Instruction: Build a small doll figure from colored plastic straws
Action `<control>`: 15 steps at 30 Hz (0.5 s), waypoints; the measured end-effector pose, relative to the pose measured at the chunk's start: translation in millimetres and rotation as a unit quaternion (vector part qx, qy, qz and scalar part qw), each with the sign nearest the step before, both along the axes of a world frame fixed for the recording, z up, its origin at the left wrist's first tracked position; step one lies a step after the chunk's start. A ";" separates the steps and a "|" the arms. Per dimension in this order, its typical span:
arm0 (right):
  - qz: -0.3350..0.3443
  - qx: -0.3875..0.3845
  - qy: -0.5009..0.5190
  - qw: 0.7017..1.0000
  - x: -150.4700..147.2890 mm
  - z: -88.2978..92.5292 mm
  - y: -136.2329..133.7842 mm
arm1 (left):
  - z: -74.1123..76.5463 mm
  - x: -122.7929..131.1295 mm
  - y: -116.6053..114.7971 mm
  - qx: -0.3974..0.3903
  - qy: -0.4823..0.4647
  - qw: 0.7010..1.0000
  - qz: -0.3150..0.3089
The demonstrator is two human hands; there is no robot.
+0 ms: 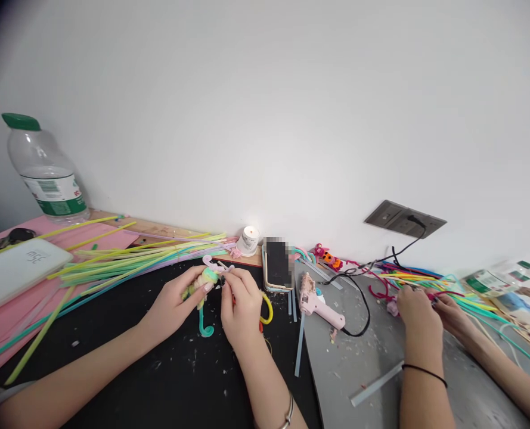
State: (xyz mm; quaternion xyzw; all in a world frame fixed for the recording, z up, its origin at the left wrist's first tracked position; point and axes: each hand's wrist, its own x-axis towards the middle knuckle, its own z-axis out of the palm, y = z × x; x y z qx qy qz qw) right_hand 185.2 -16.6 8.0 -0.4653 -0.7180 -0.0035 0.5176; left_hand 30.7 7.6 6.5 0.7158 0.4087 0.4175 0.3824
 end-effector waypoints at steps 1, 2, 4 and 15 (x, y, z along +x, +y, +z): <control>0.002 -0.004 0.000 1.000 0.0 0.1 -0.1 | -0.2 -0.1 0.1 -0.003 -0.003 1.000 -0.001; 0.004 -0.007 0.001 1.000 0.1 0.3 -0.2 | -1.0 0.1 0.5 -0.011 -0.012 1.000 -0.002; 0.005 -0.012 0.004 1.000 0.5 0.9 -0.7 | -4.3 1.1 2.2 -0.046 -0.052 0.998 -0.014; 0.010 -0.103 0.159 0.982 -1.5 10.6 -4.2 | -3.7 5.6 16.5 -0.340 -0.410 0.846 0.014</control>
